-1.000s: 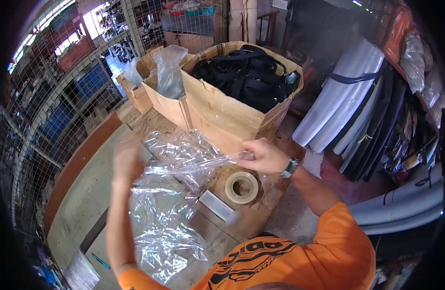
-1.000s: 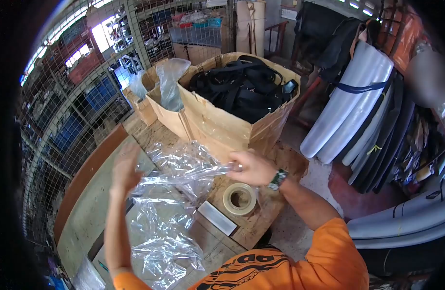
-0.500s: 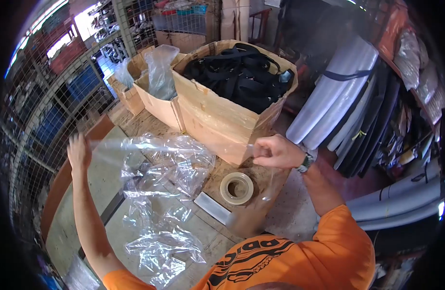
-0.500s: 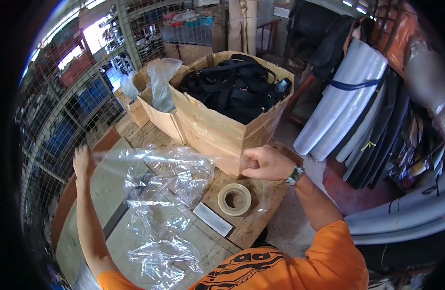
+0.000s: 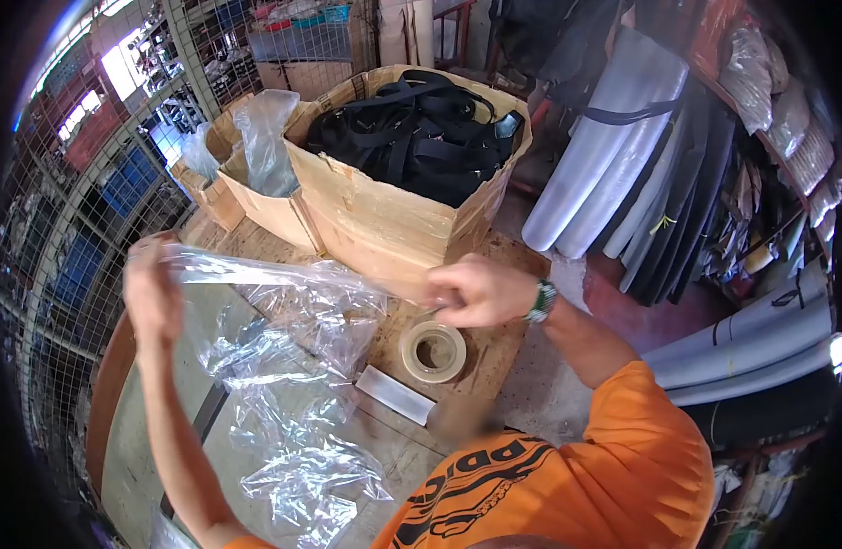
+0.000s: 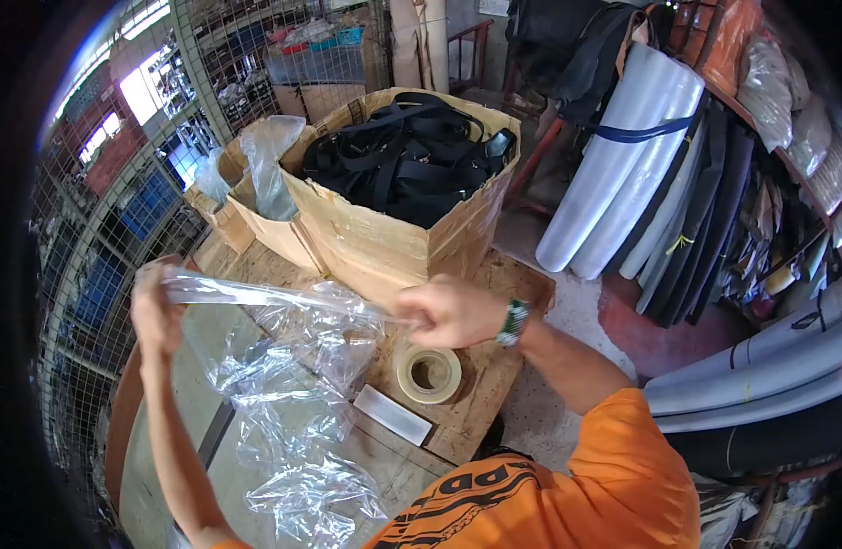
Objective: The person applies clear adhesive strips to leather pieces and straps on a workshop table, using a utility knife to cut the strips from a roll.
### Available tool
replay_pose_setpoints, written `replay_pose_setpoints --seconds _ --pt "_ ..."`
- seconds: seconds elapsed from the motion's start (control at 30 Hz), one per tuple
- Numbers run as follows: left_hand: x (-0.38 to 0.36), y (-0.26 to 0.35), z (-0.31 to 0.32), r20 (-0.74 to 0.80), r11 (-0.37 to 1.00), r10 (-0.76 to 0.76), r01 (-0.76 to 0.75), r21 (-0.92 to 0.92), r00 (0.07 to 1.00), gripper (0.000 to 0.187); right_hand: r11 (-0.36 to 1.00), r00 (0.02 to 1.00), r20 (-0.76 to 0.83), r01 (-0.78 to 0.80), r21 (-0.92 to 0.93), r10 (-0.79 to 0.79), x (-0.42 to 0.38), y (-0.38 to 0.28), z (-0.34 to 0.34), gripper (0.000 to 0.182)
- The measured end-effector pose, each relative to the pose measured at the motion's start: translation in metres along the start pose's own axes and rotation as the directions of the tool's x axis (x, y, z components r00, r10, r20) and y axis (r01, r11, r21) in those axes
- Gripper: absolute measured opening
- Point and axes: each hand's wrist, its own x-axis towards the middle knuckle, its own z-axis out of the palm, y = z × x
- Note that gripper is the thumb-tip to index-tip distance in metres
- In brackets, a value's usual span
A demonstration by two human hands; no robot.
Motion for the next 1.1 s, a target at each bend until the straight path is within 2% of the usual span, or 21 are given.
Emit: replay_pose_setpoints --seconds 0.03,0.1,0.17,0.2,0.23,0.27,0.37,0.47,0.57,0.6,0.63,0.67,0.7,0.73,0.77,0.83,0.87,0.9,0.93,1.03,1.1 --pt "-0.001 -0.024 -0.014 -0.043 0.981 0.072 -0.063 0.186 0.996 0.038 1.0 0.999 -0.05 0.017 0.024 -0.015 -0.014 0.018 0.0 0.018" --pt "-0.008 -0.068 -0.008 0.269 0.843 -0.284 0.106 0.528 0.92 0.047 0.998 0.989 -0.14 0.048 0.038 -0.042 -0.021 0.037 0.01 0.016" --pt "-0.09 -0.183 0.057 0.323 0.593 0.048 -0.287 0.752 0.945 0.065 0.997 0.968 -0.24 0.076 -0.006 -0.075 -0.018 0.042 0.018 0.015" --pt "-0.063 -0.084 0.032 0.539 0.769 -0.183 -0.222 0.6 0.822 0.078 0.995 0.97 -0.224 -0.087 0.053 0.097 -0.012 0.024 0.022 0.017" --pt "-0.035 0.019 0.005 0.693 0.862 -0.393 -0.02 0.506 0.605 0.093 0.996 0.968 -0.236 -0.08 0.026 0.084 -0.002 0.018 0.029 0.018" --pt "-0.045 0.035 0.022 0.668 0.987 -0.047 -0.068 0.144 0.743 0.113 0.997 0.969 -0.235 -0.074 0.005 0.073 0.009 0.013 0.039 0.018" --pt "-0.054 0.158 0.039 0.492 0.944 0.331 -0.274 -0.186 0.805 0.084 0.999 0.965 -0.256 0.043 -0.032 -0.05 0.036 -0.016 0.063 0.019" --pt "-0.021 0.156 0.032 0.316 0.853 0.473 -0.517 0.068 0.822 0.051 0.991 0.966 -0.231 0.129 0.035 -0.117 0.047 -0.03 0.058 0.018" --pt "0.022 0.131 -0.036 -0.085 0.939 0.242 -0.256 -0.232 0.966 0.028 0.989 0.977 -0.186 0.118 0.09 -0.099 0.042 0.003 0.048 0.017" --pt "0.028 0.109 -0.057 -0.016 0.901 -0.034 0.024 -0.432 0.999 0.031 0.993 0.986 -0.16 0.067 0.098 -0.051 0.037 0.031 0.049 0.017" --pt "0.035 0.078 -0.076 0.025 0.901 -0.148 0.145 -0.408 0.989 0.044 0.994 0.991 -0.134 0.016 0.107 -0.001 0.029 0.054 0.052 0.018" --pt "0.036 0.024 -0.072 -0.264 0.988 0.006 -0.046 -0.146 0.964 0.043 0.987 0.988 -0.145 -0.032 0.156 0.055 0.015 0.072 0.053 0.018" --pt "0.042 -0.023 -0.078 -0.289 0.87 0.315 -0.153 0.468 0.904 0.037 0.976 0.983 -0.152 -0.075 0.204 0.107 0.001 0.089 0.052 0.019" --pt "0.035 -0.046 -0.074 -0.104 0.869 0.026 0.029 0.493 0.994 0.034 0.961 0.976 -0.152 -0.116 0.25 0.158 -0.007 0.096 0.051 0.019" --pt "0.02 -0.09 -0.054 0.149 0.742 -0.227 0.072 0.666 0.962 0.056 0.964 0.97 -0.168 -0.138 0.229 0.179 -0.01 0.09 0.051 0.02" --pt "-0.04 -0.132 -0.007 0.505 0.556 -0.497 -0.188 0.81 0.706 0.119 0.968 0.952 -0.217 -0.177 0.178 0.214 -0.015 0.073 0.046 0.02" --pt "-0.031 -0.035 -0.018 0.59 0.738 -0.518 -0.025 0.675 0.62 0.117 0.978 0.953 -0.261 -0.108 0.179 0.153 -0.008 0.069 0.051 0.021" --pt "-0.045 0.008 -0.007 0.522 0.868 -0.262 -0.038 0.495 0.811 0.098 0.984 0.951 -0.282 -0.086 0.156 0.128 0.0 0.061 0.057 0.021" --pt "-0.041 0.075 -0.008 0.456 0.954 -0.017 -0.122 0.273 0.89 0.095 0.989 0.951 -0.292 -0.068 0.133 0.104 0.009 0.041 0.061 0.02" --pt "-0.054 0.18 0.021 0.38 0.945 0.316 -0.255 -0.205 0.869 0.069 1.0 0.953 -0.301 0.021 0.0 -0.02 0.036 0.0 0.07 0.018" --pt "-0.041 0.166 0.038 0.3 0.928 0.367 -0.368 -0.055 0.881 0.055 0.997 0.964 -0.259 0.055 -0.049 -0.066 0.039 -0.027 0.058 0.015"
